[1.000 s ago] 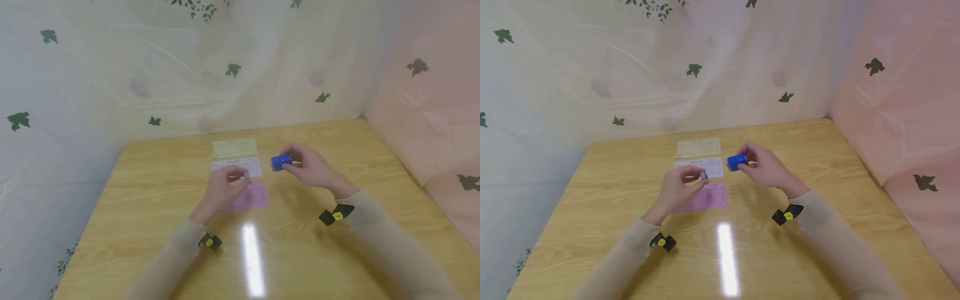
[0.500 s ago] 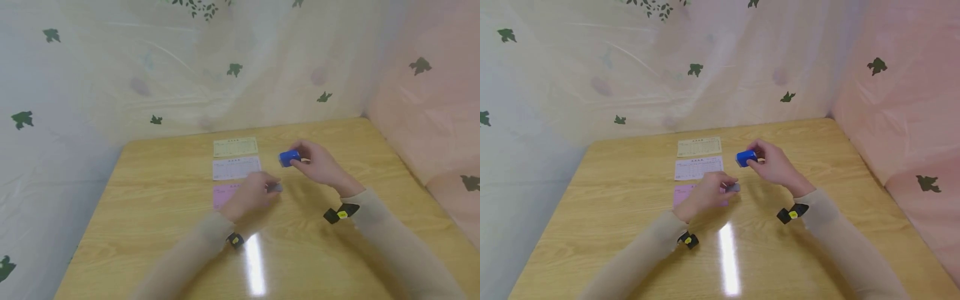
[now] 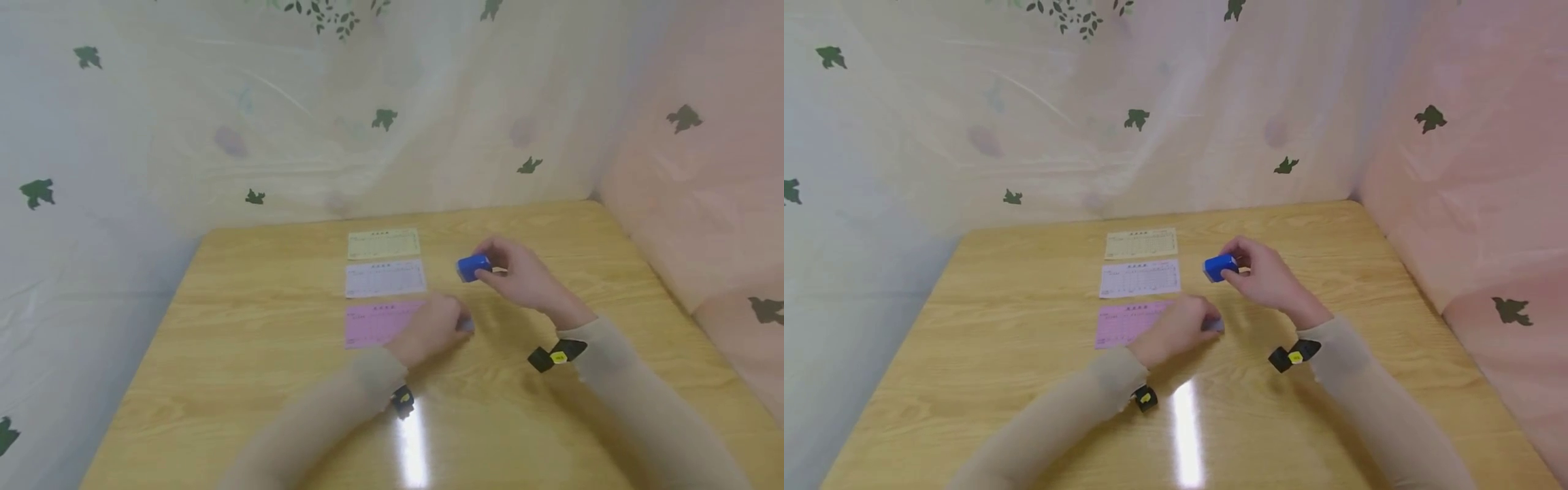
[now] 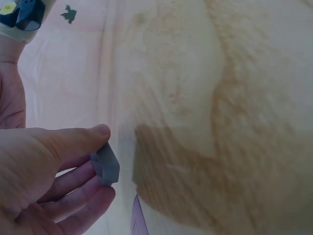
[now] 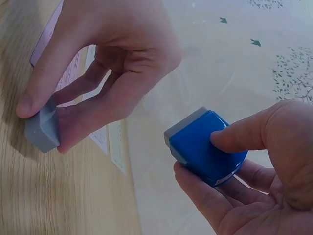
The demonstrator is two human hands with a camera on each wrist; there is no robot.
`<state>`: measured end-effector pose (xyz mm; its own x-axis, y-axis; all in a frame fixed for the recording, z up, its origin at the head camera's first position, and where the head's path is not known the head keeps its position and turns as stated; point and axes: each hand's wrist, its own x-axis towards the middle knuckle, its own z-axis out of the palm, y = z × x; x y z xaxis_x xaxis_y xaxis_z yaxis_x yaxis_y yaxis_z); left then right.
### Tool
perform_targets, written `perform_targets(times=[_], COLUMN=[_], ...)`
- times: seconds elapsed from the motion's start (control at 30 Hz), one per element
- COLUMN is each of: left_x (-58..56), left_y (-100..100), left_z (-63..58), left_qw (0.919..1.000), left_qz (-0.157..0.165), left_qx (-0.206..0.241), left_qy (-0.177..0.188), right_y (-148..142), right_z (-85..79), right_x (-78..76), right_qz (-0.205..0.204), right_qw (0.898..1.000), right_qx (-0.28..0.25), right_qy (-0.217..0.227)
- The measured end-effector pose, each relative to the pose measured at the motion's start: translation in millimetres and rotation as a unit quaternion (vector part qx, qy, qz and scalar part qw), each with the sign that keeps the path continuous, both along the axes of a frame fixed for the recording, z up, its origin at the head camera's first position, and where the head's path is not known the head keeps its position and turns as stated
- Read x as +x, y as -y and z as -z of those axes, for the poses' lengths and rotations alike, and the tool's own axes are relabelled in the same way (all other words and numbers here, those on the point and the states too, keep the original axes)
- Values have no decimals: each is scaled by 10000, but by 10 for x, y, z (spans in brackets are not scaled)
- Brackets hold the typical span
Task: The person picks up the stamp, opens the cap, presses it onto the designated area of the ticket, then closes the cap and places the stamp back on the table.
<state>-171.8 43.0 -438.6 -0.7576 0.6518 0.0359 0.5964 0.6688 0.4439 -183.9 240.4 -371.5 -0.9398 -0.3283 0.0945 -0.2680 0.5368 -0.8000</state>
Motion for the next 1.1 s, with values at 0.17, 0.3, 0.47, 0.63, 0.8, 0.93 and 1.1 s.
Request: perform_targets(times=[0.17, 0.3, 0.47, 0.63, 0.8, 0.93, 1.1], left_x=[31, 36, 44, 59, 62, -114, -529], left_y=[-48, -80, -73, -41, 70, 398, 1067], left_z=[23, 46, 35, 16, -70, -298, -446], left_qw=[9997, 9991, 9986, 9985, 9992, 9919, 9825], left_qz=[-45, 50, 51, 103, -295, -1119, -1780], left_qx=[-210, -332, -426, -385, -250, 128, 549], left_qy=[-108, -254, -309, -370, 119, 582, 90], right_y=[-51, -103, -105, -98, -92, -103, -88], right_z=[23, 24, 34, 51, 82, 80, 47], right_x=[4, 34, 49, 45, 49, 37, 22], right_qz=[21, 117, 79, 88, 12, 29, 46], right_qw=[9999, 9999, 9999, 9999, 9999, 9998, 9996], right_qx=[97, 114, 97, 122, 119, 191, 245], right_qy=[-31, -29, 35, 85, 89, 46, 114])
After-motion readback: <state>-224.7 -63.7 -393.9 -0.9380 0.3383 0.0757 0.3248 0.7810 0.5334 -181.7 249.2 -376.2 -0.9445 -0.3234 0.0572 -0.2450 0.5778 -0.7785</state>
